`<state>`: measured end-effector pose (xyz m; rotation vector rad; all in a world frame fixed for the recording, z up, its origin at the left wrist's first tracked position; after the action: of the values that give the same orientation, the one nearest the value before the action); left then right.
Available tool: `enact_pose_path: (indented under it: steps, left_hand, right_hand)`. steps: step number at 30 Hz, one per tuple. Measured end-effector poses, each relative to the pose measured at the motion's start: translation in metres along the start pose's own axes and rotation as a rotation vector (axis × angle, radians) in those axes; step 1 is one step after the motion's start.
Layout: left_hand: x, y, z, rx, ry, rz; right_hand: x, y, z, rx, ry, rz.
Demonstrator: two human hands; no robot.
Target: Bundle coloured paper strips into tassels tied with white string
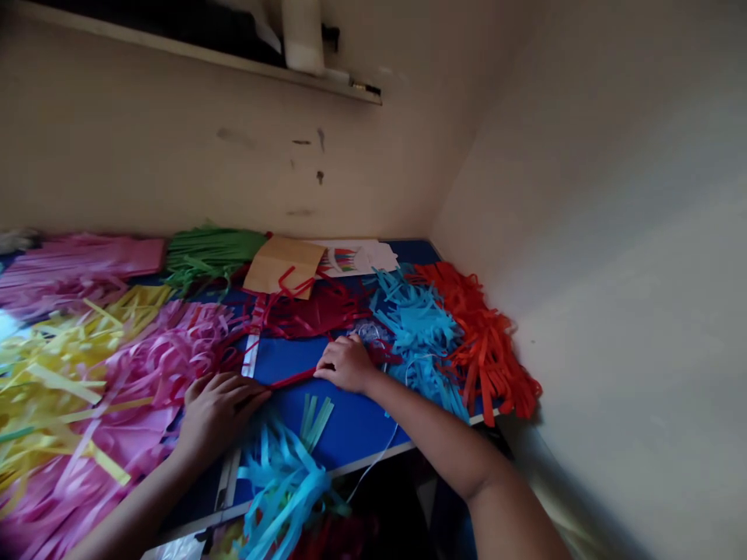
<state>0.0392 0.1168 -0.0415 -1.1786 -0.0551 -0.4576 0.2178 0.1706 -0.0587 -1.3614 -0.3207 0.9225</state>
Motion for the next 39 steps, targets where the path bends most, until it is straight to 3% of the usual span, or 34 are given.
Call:
enact_pose_path:
  steps: [9, 13, 15, 19, 21, 26, 30, 34, 39]
  left_hand:
    - [0.009, 0.001, 0.012, -0.041, -0.051, 0.085]
    - [0.013, 0.003, 0.011, -0.046, -0.013, 0.126]
    - [0.02, 0.004, 0.009, -0.063, 0.055, 0.127]
    - [0.032, 0.001, 0.01, -0.085, 0.152, 0.127]
    - [0.037, -0.002, 0.014, -0.081, 0.171, 0.134]
    - [0.047, -0.004, 0.024, -0.047, 0.187, 0.141]
    - [0.051, -0.004, 0.026, -0.003, 0.177, 0.146]
    - [0.051, -0.001, 0.017, -0.008, 0.204, 0.138]
    - [0.038, 0.001, 0.002, -0.036, 0.218, 0.131]
  right_hand:
    - [0.011, 0.003, 0.015, -0.075, 0.17, -0.021]
    - [0.011, -0.004, 0.014, -0.056, 0.184, -0.064]
    - [0.002, -0.009, 0.013, -0.044, 0.097, -0.085]
    - [-0.036, -0.009, 0.012, -0.032, -0.269, -0.151]
    - [-0.047, -0.006, 0.013, -0.032, -0.361, -0.214]
    - [-0.053, -0.003, 0.024, -0.069, -0.332, -0.265]
    - [-0.055, -0.006, 0.027, -0.014, -0.253, -0.285]
    - [-0.06, 0.002, 0.016, 0.011, -0.277, -0.328]
    - [-0.047, -0.001, -0.007, 0.067, -0.315, -0.22]
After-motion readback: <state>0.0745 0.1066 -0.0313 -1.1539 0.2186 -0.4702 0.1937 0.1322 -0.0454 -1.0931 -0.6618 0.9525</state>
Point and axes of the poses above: each hand's wrist, its own z-axis towards the middle knuckle, its own y-axis out of the palm, x = y × z, the point moved 10 cm from there along z, towards the middle knuckle, and after that the axes turned 7 degrees about -y, right-handed, at the moved point
